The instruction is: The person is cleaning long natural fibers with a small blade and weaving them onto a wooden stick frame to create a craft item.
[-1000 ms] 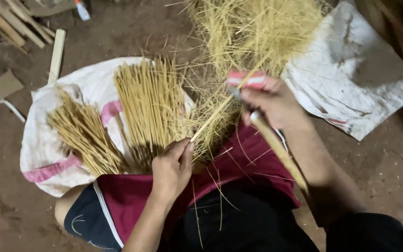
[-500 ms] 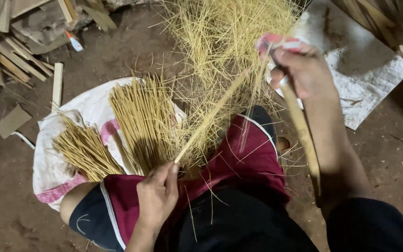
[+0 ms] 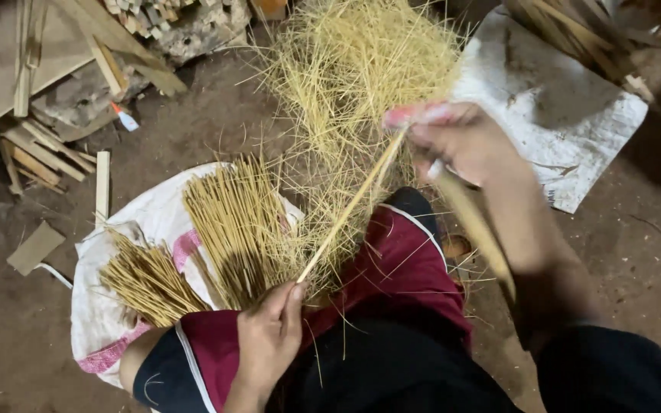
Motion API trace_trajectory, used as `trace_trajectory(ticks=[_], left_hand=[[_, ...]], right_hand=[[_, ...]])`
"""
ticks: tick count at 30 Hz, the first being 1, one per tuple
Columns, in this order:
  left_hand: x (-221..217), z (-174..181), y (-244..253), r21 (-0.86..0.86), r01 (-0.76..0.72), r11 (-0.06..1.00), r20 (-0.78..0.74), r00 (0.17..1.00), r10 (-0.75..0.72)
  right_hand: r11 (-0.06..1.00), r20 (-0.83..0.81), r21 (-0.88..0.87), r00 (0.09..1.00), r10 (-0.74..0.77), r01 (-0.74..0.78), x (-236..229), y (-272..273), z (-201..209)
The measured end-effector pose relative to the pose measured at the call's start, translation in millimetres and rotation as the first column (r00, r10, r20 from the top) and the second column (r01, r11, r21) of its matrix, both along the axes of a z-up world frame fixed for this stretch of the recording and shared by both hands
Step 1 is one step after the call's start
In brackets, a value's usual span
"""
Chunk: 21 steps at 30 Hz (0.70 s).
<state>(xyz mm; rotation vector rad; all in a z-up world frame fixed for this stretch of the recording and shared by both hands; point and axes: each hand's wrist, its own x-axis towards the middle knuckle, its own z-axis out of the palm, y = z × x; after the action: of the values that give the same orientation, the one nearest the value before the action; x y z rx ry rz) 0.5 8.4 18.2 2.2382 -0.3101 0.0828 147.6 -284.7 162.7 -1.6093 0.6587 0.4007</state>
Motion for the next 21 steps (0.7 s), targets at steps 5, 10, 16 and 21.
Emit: trace_trajectory(ticks=[5,10,16,21], left_hand=[[13,-1,6,-0.087,-0.099,0.991,-0.197,0.977,0.080],[33,10,-24,-0.094,-0.028,0.995,-0.121,0.993,0.016],[20,22,2,-0.012,0.005,1.000,0.044,0.999,-0.004],[18,8,27,-0.064,-0.114,0.991,-0.159,0.982,0.102]], right_hand=[[0.921,0.290,0.384,0.938,-0.191,0.069,13,-28,-48],[0.487,0.701,0.393,0.597,0.390,-0.780,-18,36,-101],[0.927,0.127,0.150,0.937,0.325,-0.342,17,15,-20],[0.999,0.314,0.018,0.948,-0.049,0.045,28,11,6]])
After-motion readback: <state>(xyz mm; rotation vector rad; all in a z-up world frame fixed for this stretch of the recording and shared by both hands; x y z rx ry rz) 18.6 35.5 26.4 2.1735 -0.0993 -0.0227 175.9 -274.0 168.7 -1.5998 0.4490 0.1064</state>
